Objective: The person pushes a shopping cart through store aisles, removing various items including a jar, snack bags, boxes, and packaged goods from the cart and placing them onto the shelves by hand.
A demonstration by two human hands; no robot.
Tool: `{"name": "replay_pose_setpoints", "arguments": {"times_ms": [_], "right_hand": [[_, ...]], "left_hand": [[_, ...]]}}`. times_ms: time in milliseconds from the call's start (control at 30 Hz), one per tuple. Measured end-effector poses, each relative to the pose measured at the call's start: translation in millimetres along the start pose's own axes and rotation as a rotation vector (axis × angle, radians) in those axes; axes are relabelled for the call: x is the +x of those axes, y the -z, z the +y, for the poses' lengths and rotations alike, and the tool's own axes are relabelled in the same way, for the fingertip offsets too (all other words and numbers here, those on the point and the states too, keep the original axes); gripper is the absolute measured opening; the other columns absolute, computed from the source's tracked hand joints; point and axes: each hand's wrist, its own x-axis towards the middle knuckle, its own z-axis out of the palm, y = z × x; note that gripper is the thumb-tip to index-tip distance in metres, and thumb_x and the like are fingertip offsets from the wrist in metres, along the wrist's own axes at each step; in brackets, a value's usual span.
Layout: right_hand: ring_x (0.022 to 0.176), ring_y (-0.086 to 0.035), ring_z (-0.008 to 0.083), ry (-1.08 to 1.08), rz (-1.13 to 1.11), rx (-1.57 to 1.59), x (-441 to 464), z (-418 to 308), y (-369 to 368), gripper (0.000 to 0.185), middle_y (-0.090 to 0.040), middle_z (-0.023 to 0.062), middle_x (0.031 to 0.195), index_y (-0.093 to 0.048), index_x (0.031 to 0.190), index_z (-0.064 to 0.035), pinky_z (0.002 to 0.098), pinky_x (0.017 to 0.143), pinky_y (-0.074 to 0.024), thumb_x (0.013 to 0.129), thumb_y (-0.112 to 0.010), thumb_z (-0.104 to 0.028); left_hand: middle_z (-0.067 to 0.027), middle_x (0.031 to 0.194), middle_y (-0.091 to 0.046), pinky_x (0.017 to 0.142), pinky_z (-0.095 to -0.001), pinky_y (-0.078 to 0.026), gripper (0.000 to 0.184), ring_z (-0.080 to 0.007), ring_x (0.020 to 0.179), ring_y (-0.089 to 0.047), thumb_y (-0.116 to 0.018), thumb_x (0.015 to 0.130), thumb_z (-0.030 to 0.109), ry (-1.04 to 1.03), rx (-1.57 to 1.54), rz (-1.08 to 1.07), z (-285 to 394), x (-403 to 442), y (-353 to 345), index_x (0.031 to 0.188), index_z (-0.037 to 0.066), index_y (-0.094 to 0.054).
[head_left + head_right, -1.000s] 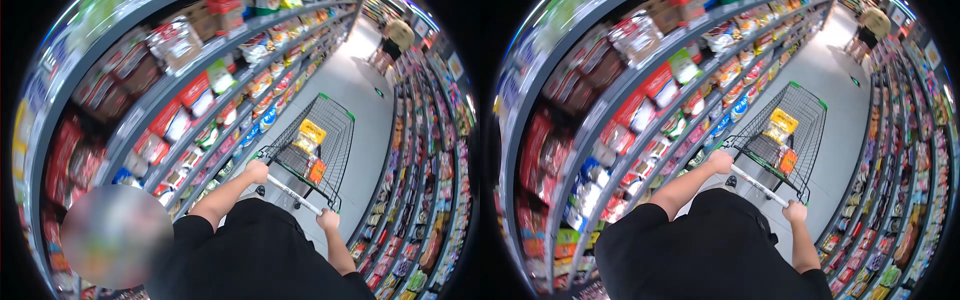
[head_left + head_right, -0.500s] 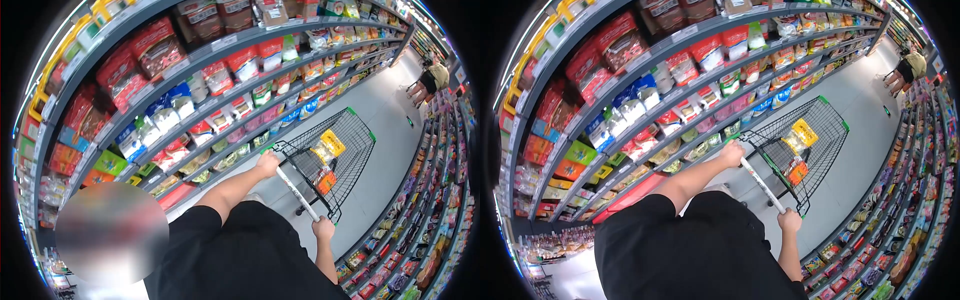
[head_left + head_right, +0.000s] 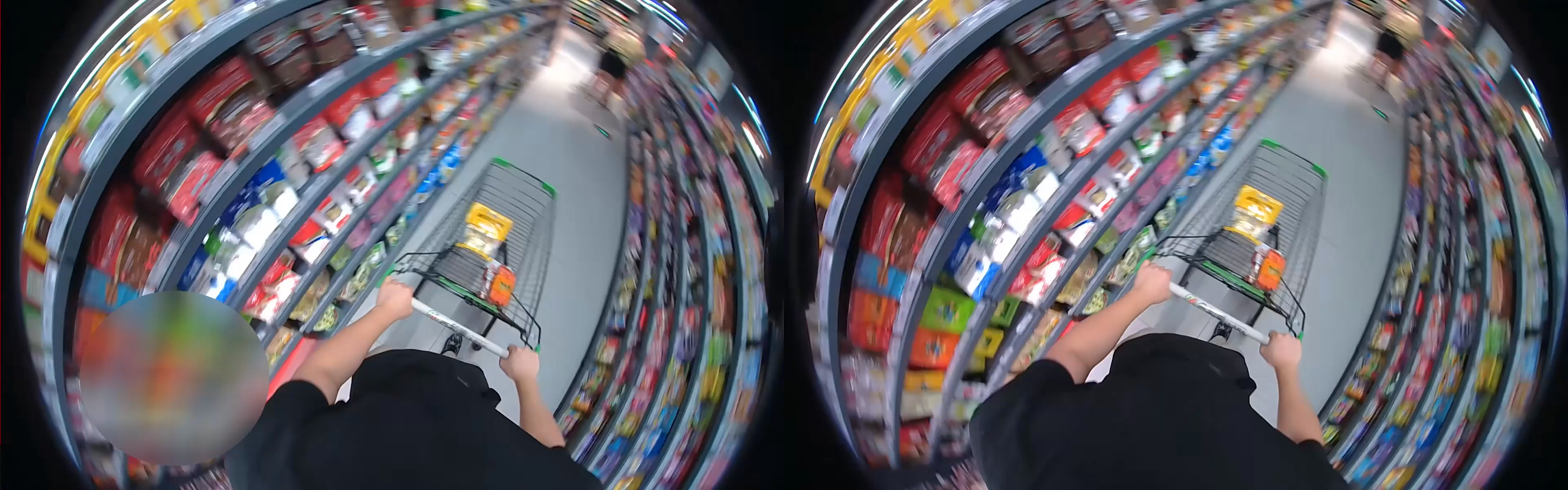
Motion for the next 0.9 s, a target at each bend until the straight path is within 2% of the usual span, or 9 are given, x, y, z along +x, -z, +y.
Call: {"name": "replay_pose_setpoints", "arguments": {"times_ms": [167, 200, 267, 300, 367, 500, 600, 767, 900], "right_hand": [[0.090, -0.079, 0.0369, -0.044, 0.030, 0.046, -63.1, -39.5, -24.4, 0.027, -0.080, 0.0137, 0.091, -0.080, 0.099, -0.0174, 0.0514, 0.081, -0.0628, 0.082, -0.067, -0.033], [0.089, -0.079, 0.0368, -0.059, 0.082, 0.037, -74.3, -49.9, -30.8, 0.025, -0.080, 0.0136, 0.088, -0.079, 0.097, -0.0174, 0.0512, 0.080, -0.0626, 0.081, -0.067, -0.032], [0.087, -0.079, 0.0362, -0.085, 0.113, 0.067, -92.7, -68.6, -52.1, 0.024, -0.080, 0.0137, 0.087, -0.080, 0.094, -0.0177, 0.0500, 0.079, -0.0628, 0.079, -0.066, -0.031], [0.090, -0.079, 0.0355, -0.136, 0.106, 0.057, -106.0, -82.4, -54.4, 0.023, -0.080, 0.0137, 0.089, -0.080, 0.092, -0.0169, 0.0492, 0.082, -0.0627, 0.078, -0.066, -0.030], [0.099, -0.079, 0.0343, -0.170, 0.092, 0.059, -130.7, -101.8, -64.6, 0.028, -0.082, 0.0143, 0.100, -0.083, 0.102, -0.0167, 0.0477, 0.089, -0.0622, 0.082, -0.066, -0.027], [0.104, -0.079, 0.0332, -0.205, -0.005, 0.086, -172.0, -132.3, -80.6, 0.031, -0.083, 0.0135, 0.106, -0.084, 0.105, -0.0175, 0.0473, 0.092, -0.0619, 0.083, -0.064, -0.026], [0.103, -0.078, 0.0360, -0.177, -0.073, 0.134, -206.5, -145.6, -98.6, 0.034, -0.082, 0.0151, 0.105, -0.085, 0.107, -0.0158, 0.0477, 0.094, -0.0614, 0.086, -0.068, -0.036], [0.107, -0.077, 0.0343, -0.133, -0.182, 0.181, -263.0, -171.3, -127.9, 0.053, -0.082, 0.0144, 0.110, -0.086, 0.113, -0.0159, 0.0478, 0.094, -0.0613, 0.081, -0.080, -0.058], [0.107, -0.077, 0.0341, -0.110, -0.211, 0.178, -316.2, -194.8, -151.0, 0.054, -0.082, 0.0144, 0.112, -0.086, 0.114, -0.0162, 0.0475, 0.095, -0.0611, 0.081, -0.079, -0.058]], "left_hand": [[-0.0118, 0.090, -0.080, 0.093, -0.0457, -0.050, 0.020, -0.0306, 0.093, -0.078, -0.074, 0.079, 0.028, -0.081, -0.005, 0.027, -30.5, -43.3, -25.1, 0.091, 0.014, -0.081], [-0.0118, 0.090, -0.080, 0.093, -0.0457, -0.050, 0.020, -0.0306, 0.093, -0.078, -0.074, 0.079, 0.028, -0.163, 0.005, 0.010, -33.6, -56.8, -30.7, 0.091, 0.014, -0.081], [-0.0127, 0.090, -0.080, 0.092, -0.0458, -0.050, 0.019, -0.0319, 0.091, -0.078, -0.074, 0.081, 0.028, -0.097, 0.043, 0.075, -46.6, -76.6, -32.0, 0.091, 0.013, -0.081], [-0.0127, 0.090, -0.080, 0.092, -0.0458, -0.050, 0.019, -0.0319, 0.091, -0.078, -0.074, 0.081, 0.028, -0.150, 0.053, 0.073, -50.4, -85.9, -30.8, 0.091, 0.013, -0.081], [-0.0128, 0.091, -0.080, 0.092, -0.0453, -0.050, 0.019, -0.0323, 0.091, -0.077, -0.073, 0.082, 0.028, -0.134, 0.045, 0.049, -56.3, -114.2, -32.1, 0.091, 0.013, -0.081], [-0.0128, 0.094, -0.081, 0.096, -0.0462, -0.048, 0.020, -0.0311, 0.098, -0.077, -0.072, 0.083, 0.028, -0.123, 0.071, 0.015, -71.8, -163.0, -41.9, 0.093, 0.013, -0.081], [-0.0129, 0.095, -0.081, 0.097, -0.0461, -0.047, 0.022, -0.0310, 0.099, -0.077, -0.072, 0.082, 0.028, -0.130, 0.051, 0.037, -84.6, -203.6, -53.0, 0.095, 0.012, -0.081], [-0.0133, 0.093, -0.081, 0.094, -0.0438, -0.046, 0.021, -0.0318, 0.095, -0.076, -0.073, 0.077, 0.025, -0.135, 0.000, 0.095, -98.2, -284.2, -62.1, 0.092, 0.012, -0.081], [-0.0130, 0.095, -0.081, 0.095, -0.0440, -0.046, 0.021, -0.0314, 0.095, -0.076, -0.074, 0.077, 0.025, -0.127, 0.014, 0.104, -108.4, -348.3, -75.9, 0.093, 0.013, -0.081]]}}
